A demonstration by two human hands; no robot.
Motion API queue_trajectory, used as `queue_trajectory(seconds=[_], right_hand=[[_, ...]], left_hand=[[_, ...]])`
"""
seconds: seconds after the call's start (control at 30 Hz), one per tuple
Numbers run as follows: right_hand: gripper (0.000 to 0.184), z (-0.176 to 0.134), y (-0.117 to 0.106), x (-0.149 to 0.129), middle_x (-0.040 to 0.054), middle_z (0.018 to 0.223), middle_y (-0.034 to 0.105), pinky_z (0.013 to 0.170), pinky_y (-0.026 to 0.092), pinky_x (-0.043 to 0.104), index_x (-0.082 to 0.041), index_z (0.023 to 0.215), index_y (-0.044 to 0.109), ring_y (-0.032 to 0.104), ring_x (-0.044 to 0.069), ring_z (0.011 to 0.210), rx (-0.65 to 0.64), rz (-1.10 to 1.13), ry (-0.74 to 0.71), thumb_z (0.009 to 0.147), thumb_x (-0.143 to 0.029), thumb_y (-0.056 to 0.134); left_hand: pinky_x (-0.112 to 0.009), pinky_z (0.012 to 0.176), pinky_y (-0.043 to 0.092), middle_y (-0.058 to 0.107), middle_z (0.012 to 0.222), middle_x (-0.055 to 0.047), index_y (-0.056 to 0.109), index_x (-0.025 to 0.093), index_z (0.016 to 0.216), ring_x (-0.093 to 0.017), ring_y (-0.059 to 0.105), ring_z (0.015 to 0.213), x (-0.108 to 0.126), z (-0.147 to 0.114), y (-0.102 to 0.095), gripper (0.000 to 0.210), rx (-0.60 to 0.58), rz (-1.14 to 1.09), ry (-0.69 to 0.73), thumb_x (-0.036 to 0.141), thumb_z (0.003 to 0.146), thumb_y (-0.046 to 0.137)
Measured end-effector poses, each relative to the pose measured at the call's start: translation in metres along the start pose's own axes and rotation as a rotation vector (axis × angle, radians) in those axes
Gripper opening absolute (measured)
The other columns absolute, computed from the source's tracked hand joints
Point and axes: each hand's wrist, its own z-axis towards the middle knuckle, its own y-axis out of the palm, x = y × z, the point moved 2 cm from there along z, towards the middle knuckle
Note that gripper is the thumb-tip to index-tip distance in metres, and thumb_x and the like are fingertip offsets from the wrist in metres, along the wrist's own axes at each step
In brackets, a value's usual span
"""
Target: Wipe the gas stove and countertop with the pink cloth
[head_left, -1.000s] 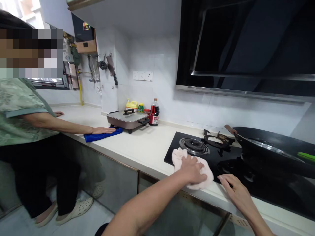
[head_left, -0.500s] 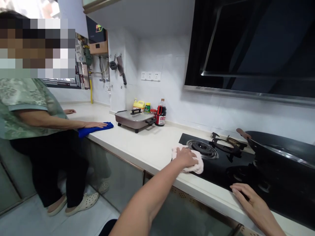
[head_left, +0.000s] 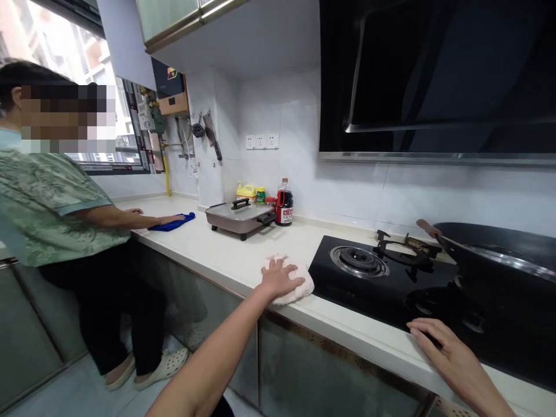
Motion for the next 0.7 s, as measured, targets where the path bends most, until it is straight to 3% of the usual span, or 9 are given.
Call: queue_trajectory(seconds=[0.17, 0.33, 0.47, 0.57, 0.63, 0.7], right_hand=[[0.047, 0.000, 0.002, -0.003, 0.0056, 0.124, 0.072, 0.100, 0.054, 0.043, -0.031, 0.105, 0.079, 0.065, 0.029, 0.118, -0.004, -0.024, -0.014, 0.093, -0.068, 0.051], [0.049, 0.002, 0.003, 0.003, 0.0042, 0.125, 0.072, 0.098, 0.053, 0.041, -0.031, 0.103, 0.079, 0.065, 0.029, 0.119, 0.008, 0.012, 0.052, 0.092, -0.070, 0.050], [0.052, 0.001, 0.003, 0.013, 0.0051, 0.130, 0.069, 0.107, 0.049, 0.043, -0.030, 0.106, 0.078, 0.064, 0.030, 0.124, 0.058, 0.104, 0.146, 0.094, -0.070, 0.046], [0.055, -0.001, -0.002, 0.019, 0.0074, 0.132, 0.068, 0.116, 0.044, 0.047, -0.028, 0.110, 0.075, 0.062, 0.032, 0.128, 0.113, 0.205, 0.204, 0.095, -0.070, 0.042], [0.056, -0.003, -0.007, 0.023, 0.0075, 0.134, 0.068, 0.119, 0.041, 0.048, -0.028, 0.115, 0.073, 0.061, 0.032, 0.129, 0.138, 0.241, 0.253, 0.096, -0.070, 0.040], [0.056, -0.005, -0.011, 0.024, 0.0073, 0.135, 0.068, 0.120, 0.042, 0.049, -0.029, 0.120, 0.071, 0.061, 0.033, 0.130, 0.142, 0.223, 0.267, 0.096, -0.070, 0.041]], left_hand=[[-0.061, 0.115, 0.034, 0.052, 0.155, -0.007, 0.064, 0.039, 0.139, -0.038, 0.041, 0.142, 0.032, -0.049, 0.011, 0.062, 0.158, -0.027, 0.084, 0.072, 0.089, 0.051], [-0.061, 0.114, 0.034, 0.052, 0.150, -0.009, 0.067, 0.034, 0.135, -0.040, 0.040, 0.137, 0.087, -0.072, 0.042, 0.058, 0.248, -0.134, 0.151, 0.068, 0.091, 0.051], [-0.069, 0.114, 0.028, 0.047, 0.156, -0.009, 0.065, 0.036, 0.137, -0.045, 0.035, 0.141, 0.161, -0.087, 0.078, 0.069, 0.174, -0.131, 0.454, 0.079, 0.088, 0.045], [-0.073, 0.111, 0.025, 0.048, 0.157, -0.012, 0.060, 0.035, 0.144, -0.047, 0.031, 0.143, 0.222, -0.097, 0.100, 0.075, 0.201, -0.042, 0.730, 0.079, 0.084, 0.050], [-0.073, 0.109, 0.024, 0.048, 0.158, -0.013, 0.057, 0.033, 0.148, -0.048, 0.032, 0.143, 0.250, -0.101, 0.109, 0.076, 0.244, -0.013, 0.821, 0.076, 0.085, 0.051], [-0.072, 0.106, 0.027, 0.048, 0.158, -0.013, 0.056, 0.033, 0.148, -0.049, 0.034, 0.141, 0.261, -0.103, 0.114, 0.075, 0.268, 0.007, 0.861, 0.076, 0.087, 0.050]])
